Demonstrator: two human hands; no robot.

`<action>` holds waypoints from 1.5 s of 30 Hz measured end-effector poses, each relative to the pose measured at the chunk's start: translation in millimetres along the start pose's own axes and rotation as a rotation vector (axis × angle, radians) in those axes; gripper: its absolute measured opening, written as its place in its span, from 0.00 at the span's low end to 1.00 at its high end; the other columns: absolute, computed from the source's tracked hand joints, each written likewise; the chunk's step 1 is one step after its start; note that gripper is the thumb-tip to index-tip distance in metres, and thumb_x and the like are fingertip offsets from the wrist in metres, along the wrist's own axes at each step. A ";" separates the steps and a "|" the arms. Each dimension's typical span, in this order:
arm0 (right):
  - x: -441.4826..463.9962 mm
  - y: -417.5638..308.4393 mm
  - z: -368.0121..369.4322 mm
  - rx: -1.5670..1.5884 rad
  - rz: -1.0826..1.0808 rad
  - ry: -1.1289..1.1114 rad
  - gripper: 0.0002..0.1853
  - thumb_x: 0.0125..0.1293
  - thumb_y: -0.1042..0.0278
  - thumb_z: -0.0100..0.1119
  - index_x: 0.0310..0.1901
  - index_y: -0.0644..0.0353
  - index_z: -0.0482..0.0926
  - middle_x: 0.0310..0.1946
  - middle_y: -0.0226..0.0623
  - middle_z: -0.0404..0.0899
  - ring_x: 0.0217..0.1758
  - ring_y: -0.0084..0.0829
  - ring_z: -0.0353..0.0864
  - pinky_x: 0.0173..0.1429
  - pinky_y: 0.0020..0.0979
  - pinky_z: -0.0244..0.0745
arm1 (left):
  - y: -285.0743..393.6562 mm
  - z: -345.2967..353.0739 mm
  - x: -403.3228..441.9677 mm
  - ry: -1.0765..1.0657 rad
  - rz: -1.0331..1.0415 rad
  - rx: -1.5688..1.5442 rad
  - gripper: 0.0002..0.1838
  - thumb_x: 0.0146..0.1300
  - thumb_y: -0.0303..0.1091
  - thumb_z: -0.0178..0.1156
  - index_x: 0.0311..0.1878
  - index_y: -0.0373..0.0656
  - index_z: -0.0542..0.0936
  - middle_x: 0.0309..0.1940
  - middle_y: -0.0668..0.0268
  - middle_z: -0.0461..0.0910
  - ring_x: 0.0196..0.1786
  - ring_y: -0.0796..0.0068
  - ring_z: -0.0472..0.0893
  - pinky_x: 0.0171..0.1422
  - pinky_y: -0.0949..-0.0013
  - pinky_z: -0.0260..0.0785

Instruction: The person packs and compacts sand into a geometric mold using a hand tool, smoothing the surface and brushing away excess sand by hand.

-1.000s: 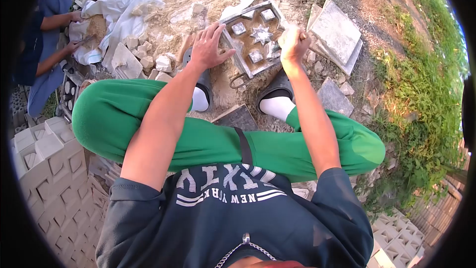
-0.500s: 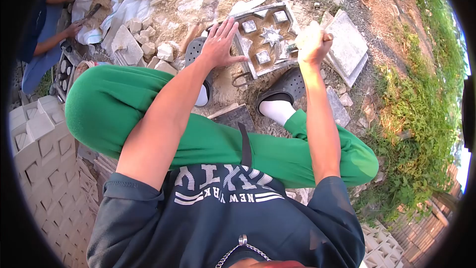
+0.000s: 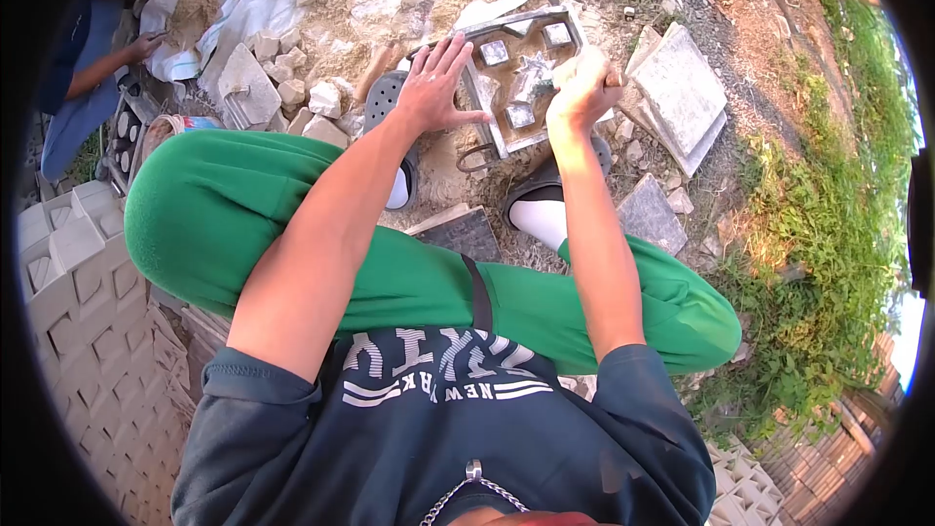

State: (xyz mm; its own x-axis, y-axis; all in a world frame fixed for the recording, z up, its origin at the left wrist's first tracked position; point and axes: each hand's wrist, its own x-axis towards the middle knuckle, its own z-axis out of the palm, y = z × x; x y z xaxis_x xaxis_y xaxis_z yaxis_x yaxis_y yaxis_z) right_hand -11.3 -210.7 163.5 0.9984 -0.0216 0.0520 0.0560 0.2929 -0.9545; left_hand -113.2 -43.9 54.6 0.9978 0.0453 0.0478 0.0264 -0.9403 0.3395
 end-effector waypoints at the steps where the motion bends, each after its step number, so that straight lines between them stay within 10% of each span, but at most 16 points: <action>1: -5.2 21.9 -5.9 0.021 -0.009 -0.076 0.21 0.67 0.68 0.48 0.14 0.56 0.63 0.11 0.26 0.63 0.13 0.17 0.60 0.19 0.25 0.53 | 0.6 -3.2 0.9 -0.006 -0.005 0.010 0.69 0.44 0.85 0.54 0.78 0.40 0.50 0.80 0.56 0.45 0.81 0.56 0.45 0.83 0.52 0.35; 12: 1.0 34.6 -12.7 -0.150 0.104 -0.252 0.21 0.70 0.63 0.51 0.17 0.56 0.67 0.12 0.20 0.65 0.16 0.13 0.63 0.20 0.23 0.54 | 18.4 -18.3 22.6 -0.106 0.197 0.202 0.68 0.45 0.85 0.52 0.77 0.38 0.51 0.79 0.52 0.46 0.82 0.58 0.42 0.83 0.51 0.30; 18: 95.9 -74.3 -19.9 -0.023 0.254 -0.226 0.23 0.68 0.58 0.57 0.14 0.53 0.70 0.10 0.26 0.69 0.13 0.20 0.62 0.21 0.27 0.55 | 42.0 -13.7 28.4 -0.105 0.121 0.260 0.63 0.55 0.80 0.51 0.77 0.36 0.48 0.79 0.52 0.45 0.82 0.56 0.41 0.83 0.49 0.29; 24: 154.3 -95.4 -46.2 -0.698 -0.148 -0.141 0.17 0.58 0.56 0.59 0.24 0.63 0.80 0.20 0.41 0.80 0.28 0.39 0.81 0.35 0.42 0.72 | 72.3 11.7 -12.0 -0.150 0.310 0.181 0.56 0.62 0.76 0.45 0.77 0.35 0.50 0.78 0.50 0.48 0.81 0.52 0.40 0.82 0.48 0.29; 27: 176.6 -67.6 -62.9 -0.762 -0.092 -0.335 0.24 0.68 0.53 0.57 0.14 0.50 0.67 0.10 0.24 0.67 0.14 0.19 0.62 0.25 0.30 0.58 | 85.6 15.1 -21.0 -0.152 0.266 0.168 0.56 0.61 0.73 0.49 0.77 0.35 0.50 0.77 0.50 0.49 0.81 0.50 0.42 0.82 0.46 0.31; 30: 198.1 -34.6 -67.6 -0.583 0.095 -0.589 0.26 0.69 0.49 0.56 0.14 0.50 0.66 0.09 0.22 0.64 0.16 0.19 0.62 0.28 0.33 0.59 | 91.0 13.9 -21.9 -0.105 0.220 0.145 0.57 0.58 0.72 0.55 0.76 0.34 0.52 0.76 0.50 0.53 0.81 0.49 0.44 0.82 0.46 0.33; 38: 185.3 60.6 -97.6 -0.926 0.193 -0.967 0.15 0.71 0.54 0.54 0.44 0.57 0.80 0.39 0.35 0.81 0.48 0.31 0.78 0.54 0.32 0.71 | 91.5 -3.8 -11.1 -0.293 0.140 0.127 0.66 0.49 0.77 0.59 0.77 0.34 0.49 0.75 0.48 0.53 0.80 0.47 0.44 0.81 0.43 0.33; 42: 185.9 77.1 -100.6 -1.066 -0.213 -0.918 0.20 0.70 0.50 0.56 0.50 0.58 0.77 0.44 0.47 0.81 0.51 0.47 0.80 0.58 0.42 0.72 | 87.8 -8.1 -7.1 -0.449 0.162 0.160 0.68 0.47 0.77 0.60 0.78 0.36 0.46 0.76 0.48 0.52 0.81 0.46 0.41 0.81 0.40 0.31; 45: 201.4 57.8 -93.0 -1.234 -0.071 -1.125 0.23 0.69 0.47 0.56 0.53 0.58 0.76 0.45 0.49 0.82 0.52 0.49 0.81 0.60 0.42 0.73 | 87.9 -8.0 -4.6 -0.527 0.189 0.164 0.70 0.45 0.77 0.62 0.79 0.38 0.43 0.77 0.50 0.51 0.81 0.47 0.39 0.81 0.39 0.29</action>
State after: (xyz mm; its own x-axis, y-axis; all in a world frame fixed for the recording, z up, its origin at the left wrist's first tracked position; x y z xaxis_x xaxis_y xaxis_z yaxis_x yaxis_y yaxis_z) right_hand 192.5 -287.1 91.5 0.5307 0.8102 -0.2488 0.6070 -0.5682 -0.5556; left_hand -116.0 -124.0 91.7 0.8803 -0.2632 -0.3946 -0.1885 -0.9575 0.2182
